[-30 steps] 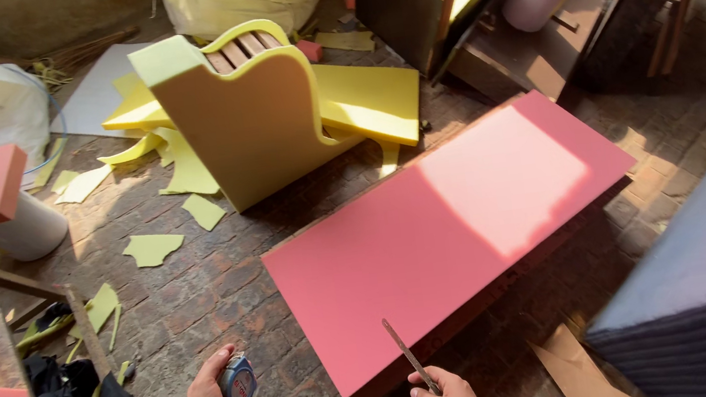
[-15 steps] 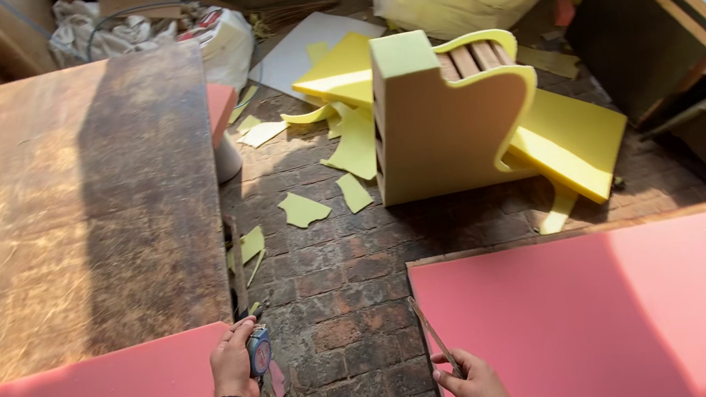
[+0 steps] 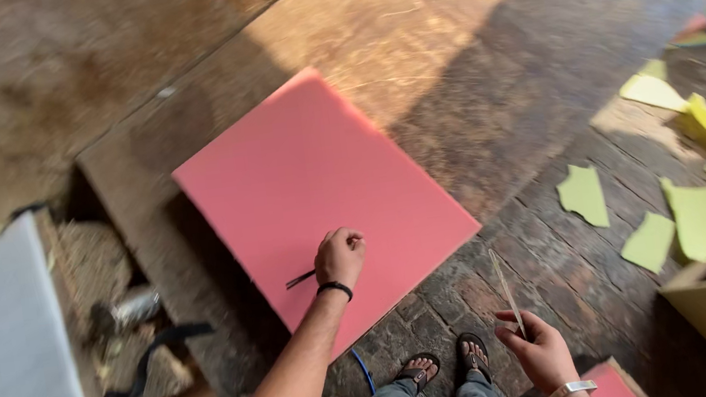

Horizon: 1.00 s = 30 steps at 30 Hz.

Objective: The person measures a pink foam sheet with a tape measure and a straight edge, then cuts it into smaller rectangular pieces using a utility knife. The person repeats the measuring and cutting process on the resulting pieces.

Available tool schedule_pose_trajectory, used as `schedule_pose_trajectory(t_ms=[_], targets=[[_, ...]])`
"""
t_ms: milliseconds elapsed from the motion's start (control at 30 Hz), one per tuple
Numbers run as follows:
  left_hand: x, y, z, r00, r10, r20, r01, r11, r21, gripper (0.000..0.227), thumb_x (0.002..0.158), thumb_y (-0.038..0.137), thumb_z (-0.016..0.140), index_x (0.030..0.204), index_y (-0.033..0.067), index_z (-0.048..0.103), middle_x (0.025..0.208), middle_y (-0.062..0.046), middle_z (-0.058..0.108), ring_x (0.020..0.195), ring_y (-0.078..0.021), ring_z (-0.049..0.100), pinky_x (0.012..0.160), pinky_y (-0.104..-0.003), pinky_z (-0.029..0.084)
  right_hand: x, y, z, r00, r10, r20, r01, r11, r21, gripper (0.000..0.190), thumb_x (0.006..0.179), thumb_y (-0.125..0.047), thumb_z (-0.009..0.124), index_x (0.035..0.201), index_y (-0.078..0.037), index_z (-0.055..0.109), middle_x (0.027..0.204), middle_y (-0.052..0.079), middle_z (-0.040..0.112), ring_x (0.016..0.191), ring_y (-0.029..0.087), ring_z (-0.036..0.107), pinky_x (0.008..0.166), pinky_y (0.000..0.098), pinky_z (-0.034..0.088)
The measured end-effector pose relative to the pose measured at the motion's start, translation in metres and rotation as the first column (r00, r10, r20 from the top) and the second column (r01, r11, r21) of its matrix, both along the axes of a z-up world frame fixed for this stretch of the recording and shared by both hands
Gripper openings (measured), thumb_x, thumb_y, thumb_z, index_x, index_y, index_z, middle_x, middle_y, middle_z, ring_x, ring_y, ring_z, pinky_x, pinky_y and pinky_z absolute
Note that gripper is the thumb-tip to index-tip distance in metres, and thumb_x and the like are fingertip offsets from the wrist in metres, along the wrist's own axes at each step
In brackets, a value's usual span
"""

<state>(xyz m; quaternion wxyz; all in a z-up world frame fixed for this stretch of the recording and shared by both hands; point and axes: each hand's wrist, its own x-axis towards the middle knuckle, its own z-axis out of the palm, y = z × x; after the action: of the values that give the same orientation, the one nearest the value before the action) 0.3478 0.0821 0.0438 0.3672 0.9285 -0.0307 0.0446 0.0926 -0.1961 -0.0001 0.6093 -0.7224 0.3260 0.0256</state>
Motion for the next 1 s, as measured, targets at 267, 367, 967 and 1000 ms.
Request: schedule_pose_trajectory(t_ms=[267,367,967,1000], targets=[[-0.063,0.025,-0.025,0.988,0.047,0.145,-0.092,0.944,0.317,0.031,0.089,0.02,0.073,0.118,0.0127,0.068,0.132,-0.014,0.06,0.134,-0.0336,0.048,0.118,-0.055,0.032,0.11,0.008,0.036,0.783,0.606,-0.142,-0.619,0.732,-0.286,0.039,0.088,-0.03,0.078,0.125,-0.018,0.077,0.065,0.0,0.057,0.058,0.012,0.049,0.055,0.0293,0.042],[-0.085,0.019,-0.016,0.984,0.138,0.113,-0.171,0.903,0.395,0.06,0.085,0.016,0.07,0.142,0.0109,0.052,0.157,-0.022,0.037,0.15,-0.0391,0.028,0.123,-0.058,0.018,0.135,0.026,0.05,0.714,0.694,-0.096,-0.681,0.655,-0.328,0.046,0.087,-0.028,0.079,0.132,-0.02,0.072,0.065,0.0,0.055,0.058,0.01,0.047,0.054,0.0285,0.041],[-0.19,0.025,-0.047,0.975,0.207,-0.08,-0.171,0.931,0.321,0.086,0.08,0.007,0.069,0.158,0.0217,0.037,0.17,-0.02,0.019,0.156,-0.0372,0.019,0.127,-0.053,0.013,0.177,0.098,0.021,0.513,0.847,-0.141,-0.83,0.448,-0.332,0.089,0.083,-0.014,0.079,0.161,-0.031,0.04,0.081,0.008,0.075,0.065,0.014,0.062,0.062,0.0347,0.055],[-0.188,0.024,-0.046,0.978,0.19,-0.083,-0.156,0.939,0.307,0.083,0.08,0.005,0.068,0.157,0.0202,0.039,0.169,-0.02,0.021,0.157,-0.0382,0.021,0.127,-0.053,0.014,0.183,0.094,0.022,0.531,0.839,-0.12,-0.824,0.478,-0.304,0.088,0.084,-0.013,0.078,0.161,-0.032,0.042,0.081,0.007,0.076,0.064,0.014,0.061,0.06,0.0341,0.054]])
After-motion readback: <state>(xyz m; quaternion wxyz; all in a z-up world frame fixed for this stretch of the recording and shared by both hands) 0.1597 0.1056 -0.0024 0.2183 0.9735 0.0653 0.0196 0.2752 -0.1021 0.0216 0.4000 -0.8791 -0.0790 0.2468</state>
